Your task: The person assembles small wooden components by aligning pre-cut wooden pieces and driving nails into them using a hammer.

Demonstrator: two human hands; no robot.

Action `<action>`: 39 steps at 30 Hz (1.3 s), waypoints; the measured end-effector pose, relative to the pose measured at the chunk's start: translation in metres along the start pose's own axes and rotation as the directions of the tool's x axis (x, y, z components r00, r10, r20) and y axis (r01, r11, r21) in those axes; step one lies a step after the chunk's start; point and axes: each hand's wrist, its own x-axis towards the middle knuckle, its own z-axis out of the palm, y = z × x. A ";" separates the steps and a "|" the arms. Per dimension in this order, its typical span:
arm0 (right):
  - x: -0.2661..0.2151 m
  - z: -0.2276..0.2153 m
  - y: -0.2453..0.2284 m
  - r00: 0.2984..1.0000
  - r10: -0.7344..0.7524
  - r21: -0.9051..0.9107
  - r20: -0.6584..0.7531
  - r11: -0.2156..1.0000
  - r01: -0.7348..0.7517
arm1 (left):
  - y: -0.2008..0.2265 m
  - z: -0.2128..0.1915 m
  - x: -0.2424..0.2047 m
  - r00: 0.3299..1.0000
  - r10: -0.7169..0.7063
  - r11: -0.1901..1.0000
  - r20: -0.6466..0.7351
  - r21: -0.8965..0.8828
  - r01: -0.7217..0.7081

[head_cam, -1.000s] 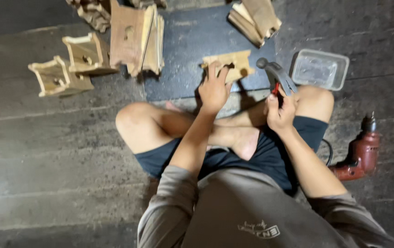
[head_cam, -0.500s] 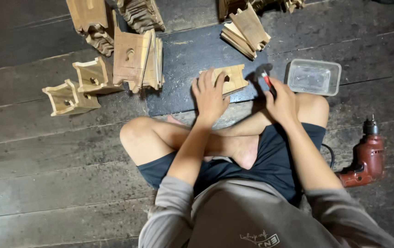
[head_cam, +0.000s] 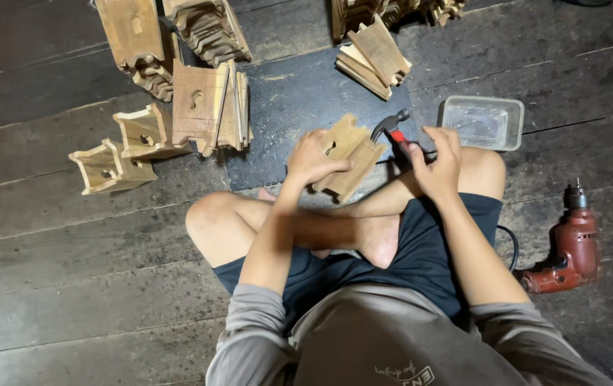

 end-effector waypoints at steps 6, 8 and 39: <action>-0.016 0.004 -0.044 0.919 0.169 0.543 0.356 0.763 -0.351 | -0.053 0.035 -0.007 0.989 0.109 0.812 -0.097 -0.566 -0.146; -0.008 0.011 -0.061 0.909 0.111 0.627 0.402 0.690 -0.362 | -0.056 0.048 -0.007 0.984 0.138 0.764 -0.109 -0.621 -0.175; 0.004 0.041 -0.086 0.745 -0.665 0.241 0.045 0.731 0.638 | -0.032 0.019 -0.021 0.964 -0.125 0.373 0.236 -0.889 0.266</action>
